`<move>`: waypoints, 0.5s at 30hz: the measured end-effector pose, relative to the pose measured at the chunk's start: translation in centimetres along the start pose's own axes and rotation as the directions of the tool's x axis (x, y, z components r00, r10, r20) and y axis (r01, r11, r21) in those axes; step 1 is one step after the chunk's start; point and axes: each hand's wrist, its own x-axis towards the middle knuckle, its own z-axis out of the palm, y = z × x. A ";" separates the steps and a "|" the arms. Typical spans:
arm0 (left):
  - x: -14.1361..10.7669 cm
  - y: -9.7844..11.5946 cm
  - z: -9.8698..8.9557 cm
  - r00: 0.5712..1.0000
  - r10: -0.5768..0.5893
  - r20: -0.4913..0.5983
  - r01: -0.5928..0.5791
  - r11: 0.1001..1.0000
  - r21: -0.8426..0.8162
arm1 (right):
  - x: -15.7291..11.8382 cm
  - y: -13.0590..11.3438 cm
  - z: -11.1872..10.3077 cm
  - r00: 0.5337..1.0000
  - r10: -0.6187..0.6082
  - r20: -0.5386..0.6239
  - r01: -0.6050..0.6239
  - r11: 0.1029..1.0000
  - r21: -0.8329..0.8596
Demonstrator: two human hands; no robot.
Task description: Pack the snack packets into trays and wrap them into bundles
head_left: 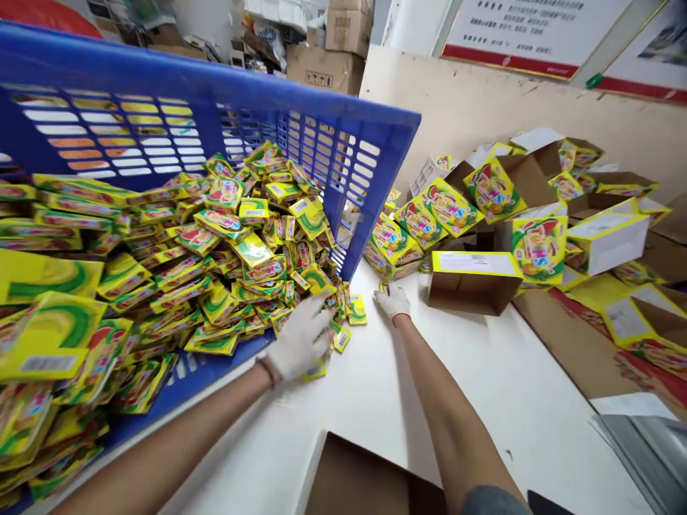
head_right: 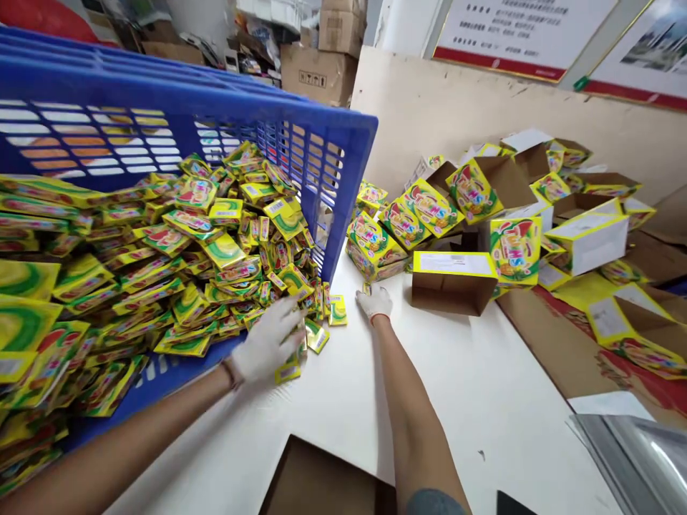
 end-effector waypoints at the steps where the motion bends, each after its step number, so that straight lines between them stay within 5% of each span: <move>1: 3.2 -0.2 0.4 0.999 0.027 0.022 -0.028 0.999 0.032 | -0.2 -0.2 0.8 1.000 0.010 0.004 -0.010 1.000 -0.006; 5: 10.7 0.1 2.1 0.982 -0.041 0.183 0.004 0.980 0.198 | -4.0 -1.7 2.9 0.993 -0.117 0.012 0.116 0.992 0.039; 7: 10.8 0.8 2.3 0.958 -0.056 0.280 -0.008 0.975 0.223 | -7.4 -2.9 3.0 0.987 -0.157 0.021 0.155 0.984 0.084; 10: 6.8 1.9 1.7 0.928 0.004 0.373 -0.081 0.978 0.191 | -12.8 -6.0 2.3 0.947 -0.290 0.140 0.267 0.950 0.161; 12: 2.1 2.2 0.7 0.911 0.021 0.411 -0.106 0.977 0.183 | -16.0 -8.9 1.8 0.822 -0.487 0.295 0.421 0.868 0.262; 15: -5.6 1.8 -1.8 0.906 -0.017 0.423 -0.073 0.978 0.197 | -19.1 -13.7 0.5 0.501 -0.693 0.518 0.529 0.719 0.450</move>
